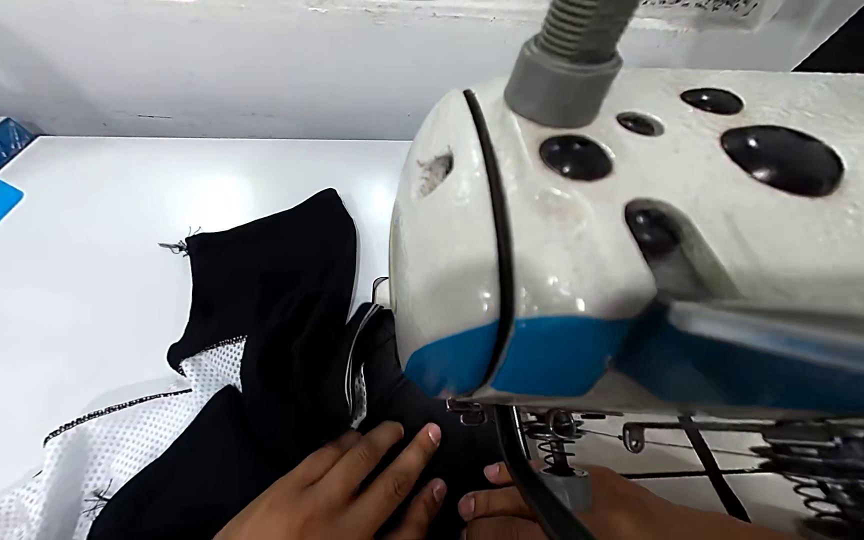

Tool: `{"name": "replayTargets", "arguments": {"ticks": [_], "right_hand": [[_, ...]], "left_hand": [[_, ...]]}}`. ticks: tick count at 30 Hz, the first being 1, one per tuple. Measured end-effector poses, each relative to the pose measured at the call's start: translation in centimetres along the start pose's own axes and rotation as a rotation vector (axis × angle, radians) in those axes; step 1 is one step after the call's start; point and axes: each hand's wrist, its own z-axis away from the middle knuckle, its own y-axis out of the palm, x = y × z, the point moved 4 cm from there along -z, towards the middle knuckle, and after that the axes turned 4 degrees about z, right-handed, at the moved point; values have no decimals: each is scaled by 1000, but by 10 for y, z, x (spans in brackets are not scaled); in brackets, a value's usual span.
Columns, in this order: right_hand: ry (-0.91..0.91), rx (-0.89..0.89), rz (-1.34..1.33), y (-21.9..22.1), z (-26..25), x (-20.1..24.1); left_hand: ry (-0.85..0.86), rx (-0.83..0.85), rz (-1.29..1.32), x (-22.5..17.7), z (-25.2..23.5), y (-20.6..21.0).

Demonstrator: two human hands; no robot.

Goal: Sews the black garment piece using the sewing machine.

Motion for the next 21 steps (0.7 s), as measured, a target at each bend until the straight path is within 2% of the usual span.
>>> {"name": "replayTargets", "arguments": {"ticks": [3,6,12,15,18,21], "right_hand": [[16,-82,-2,6,0,-17],[46,-58,72,-3,-10,-25],[228,22,121,-8,-17,-45],[292,36,190,-10,-19,-47],[359,54,149,-14,-25,-45],[285,-19,204,-5,-16,-52]], "left_hand": [[-9,-71,-38,15,-6,-3],[-7,-163,-91,29,-12,-4],[-24,-305,-131,53,-24,-8],[-42,-302,-126,57,-27,-10],[-49,-309,-143,58,-27,-8],[-52,-331,-141,59,-26,-5]]}}
